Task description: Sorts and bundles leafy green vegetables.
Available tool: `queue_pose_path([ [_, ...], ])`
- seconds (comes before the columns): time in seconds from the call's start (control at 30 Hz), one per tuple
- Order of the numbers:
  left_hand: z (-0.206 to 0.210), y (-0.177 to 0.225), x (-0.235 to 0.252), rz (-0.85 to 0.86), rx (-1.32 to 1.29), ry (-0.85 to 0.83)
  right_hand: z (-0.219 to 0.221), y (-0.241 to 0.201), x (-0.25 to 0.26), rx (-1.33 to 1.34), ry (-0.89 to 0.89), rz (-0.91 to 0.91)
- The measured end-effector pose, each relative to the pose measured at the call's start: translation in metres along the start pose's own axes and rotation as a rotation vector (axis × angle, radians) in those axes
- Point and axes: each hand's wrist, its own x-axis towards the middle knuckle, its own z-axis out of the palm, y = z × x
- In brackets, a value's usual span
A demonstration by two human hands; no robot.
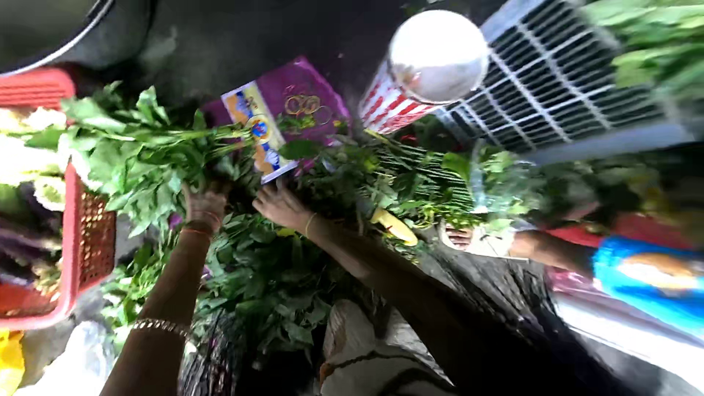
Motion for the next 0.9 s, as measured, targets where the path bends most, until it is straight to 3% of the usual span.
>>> queue_pose_path([
  [0.13, -0.017, 0.006, -0.011, -0.253, -0.056, -0.285, -0.009, -0.009, -0.022, 0.096, -0.032, 0.059],
  [0.2, -0.023, 0.002, -0.020, -0.303, -0.164, -0.344, -0.007, -0.010, -0.029, 0.174, -0.042, 0.148],
  [0.3, -0.025, -0.003, -0.032, -0.268, -0.276, -0.333, -0.008, -0.007, -0.022, 0.274, -0.103, 0.254],
  [0.5, -0.010, 0.022, -0.052, -0.308, -0.161, -0.307, -0.012, -0.017, -0.003, 0.007, 0.100, 0.126],
  [0.67, -0.011, 0.045, -0.059, -0.338, -0.074, -0.357, -0.009, -0.006, 0.011, 0.060, 0.094, 0.151],
  [0.83, -0.004, 0.051, -0.061, -0.331, -0.030, -0.328, 0.003, 0.005, 0.035, 0.129, -0.025, 0.078],
  [0.9, -0.005, 0.050, -0.063, -0.370, -0.057, -0.323, 0.016, 0.008, 0.037, 0.202, 0.063, 0.079],
])
